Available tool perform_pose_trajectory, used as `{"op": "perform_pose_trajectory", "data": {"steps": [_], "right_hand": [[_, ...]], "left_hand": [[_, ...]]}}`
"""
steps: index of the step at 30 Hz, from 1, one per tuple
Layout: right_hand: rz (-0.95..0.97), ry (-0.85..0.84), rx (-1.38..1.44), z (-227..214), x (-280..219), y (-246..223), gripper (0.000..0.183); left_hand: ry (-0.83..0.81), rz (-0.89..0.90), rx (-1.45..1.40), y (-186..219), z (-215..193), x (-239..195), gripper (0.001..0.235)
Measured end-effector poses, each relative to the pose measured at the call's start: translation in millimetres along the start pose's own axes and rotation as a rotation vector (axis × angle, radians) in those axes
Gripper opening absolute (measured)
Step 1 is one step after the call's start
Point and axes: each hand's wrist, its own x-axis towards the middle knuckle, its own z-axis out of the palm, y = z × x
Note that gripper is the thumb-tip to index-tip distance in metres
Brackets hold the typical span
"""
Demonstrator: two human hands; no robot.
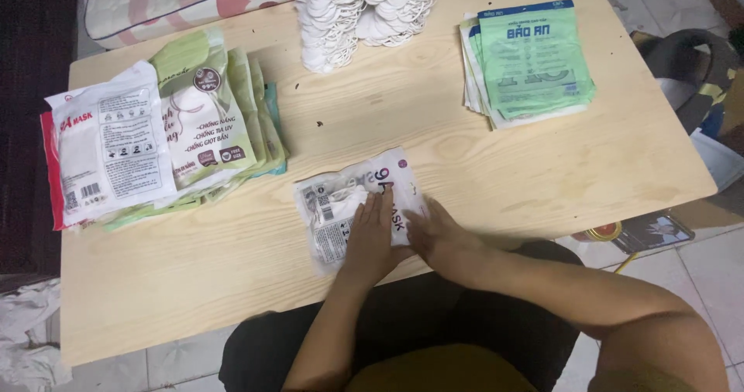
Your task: Counting and packaging face masks into plastic bags
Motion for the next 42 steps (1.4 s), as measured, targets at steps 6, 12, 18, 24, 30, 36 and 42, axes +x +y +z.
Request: {"op": "perform_pose_trajectory", "data": {"steps": [6,12,18,24,30,36,42], "right_hand": [[0.022,0.028,0.181,-40.4,-14.1,-1.3,0.024],[0.389,0.197,0.760,-82.1,-8.5,49.5,0.038],[0.850,0.050,1.078,-11.8,-32.9,97.5,0.038],[0.890,-0.090,1.080,-26.2,-10.9,94.6,0.034],[0.782,-0.071,1.174,-38.1,8.8,95.2,0.032],[0.591,-0.050,1.577,-46.2,20.0,90.1,0.115],[0.419,-0.069,1.698,-63.2,41.6,48.3,0.044]], "left_hand": [[-0.103,-0.006,0.111,-4.0,-0.8,-1.1,0.091],[0.128,0.181,0.380,-10.2,47.8,-1.2,0.040],[0.071,0.094,0.286,1.5,19.2,-8.9,0.052],[0.184,0.051,0.375,3.5,47.9,-11.8,0.043],[0.388,0.092,0.337,1.7,55.2,-5.7,0.032],[0.815,0.287,-0.214,22.3,-27.9,-58.2,0.028],[1.078,-0.049,-0.952,5.9,-73.6,-104.0,0.015]]}}
